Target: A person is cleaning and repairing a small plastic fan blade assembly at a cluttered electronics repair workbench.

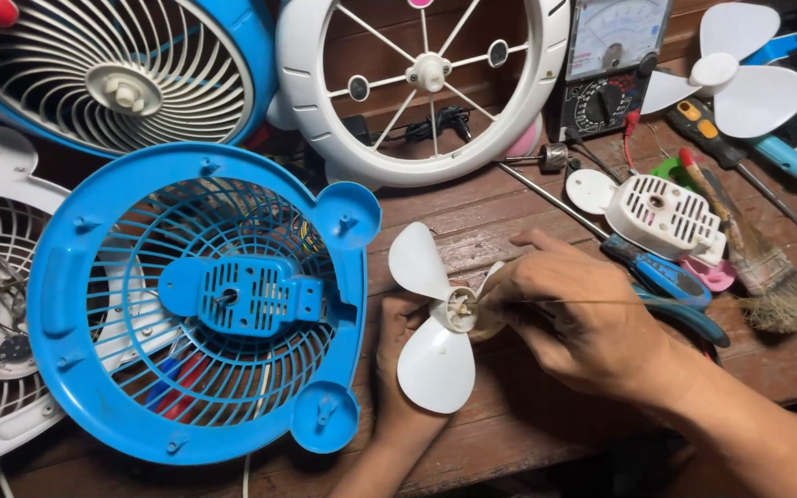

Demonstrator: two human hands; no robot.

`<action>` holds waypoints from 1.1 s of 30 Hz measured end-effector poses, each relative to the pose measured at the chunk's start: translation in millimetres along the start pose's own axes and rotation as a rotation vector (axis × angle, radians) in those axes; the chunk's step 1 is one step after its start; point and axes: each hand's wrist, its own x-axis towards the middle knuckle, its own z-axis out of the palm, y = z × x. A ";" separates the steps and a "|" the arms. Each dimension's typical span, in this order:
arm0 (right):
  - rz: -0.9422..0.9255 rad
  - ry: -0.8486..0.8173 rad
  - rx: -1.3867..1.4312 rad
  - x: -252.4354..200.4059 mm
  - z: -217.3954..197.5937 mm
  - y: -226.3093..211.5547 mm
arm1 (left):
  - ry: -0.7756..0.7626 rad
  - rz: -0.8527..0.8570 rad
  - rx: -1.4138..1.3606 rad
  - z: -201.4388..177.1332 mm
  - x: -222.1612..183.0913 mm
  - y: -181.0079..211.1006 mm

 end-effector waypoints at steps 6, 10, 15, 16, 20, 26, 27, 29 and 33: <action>0.067 0.029 0.008 -5.4 -2.1 -1.7 | -0.017 0.048 0.119 2.4 -1.6 4.2; 0.023 -0.015 -0.008 -0.8 -4.6 -4.7 | 0.002 0.056 0.223 0.5 -0.5 9.6; 0.100 -0.009 0.049 -7.1 -3.9 -0.6 | -0.017 0.073 0.257 -0.1 -0.2 11.5; 0.101 -0.007 0.046 -1.1 -5.0 -4.7 | -0.019 0.074 0.255 0.1 0.4 9.5; 0.009 -0.003 0.005 3.9 -5.6 -8.3 | -0.011 0.015 0.079 -0.3 1.0 4.8; 0.055 -0.008 0.010 -1.9 -3.6 -1.0 | -0.019 0.039 0.093 -0.4 1.2 6.9; 0.035 0.010 -0.037 -2.0 -4.0 -0.8 | -0.020 0.058 0.072 0.6 1.2 6.6; 0.005 -0.008 -0.044 1.3 -5.3 -2.8 | -0.015 0.047 0.086 0.0 1.3 5.6; 0.016 -0.071 0.000 1.7 -8.6 -3.4 | 0.016 0.011 0.089 -0.5 1.4 -0.7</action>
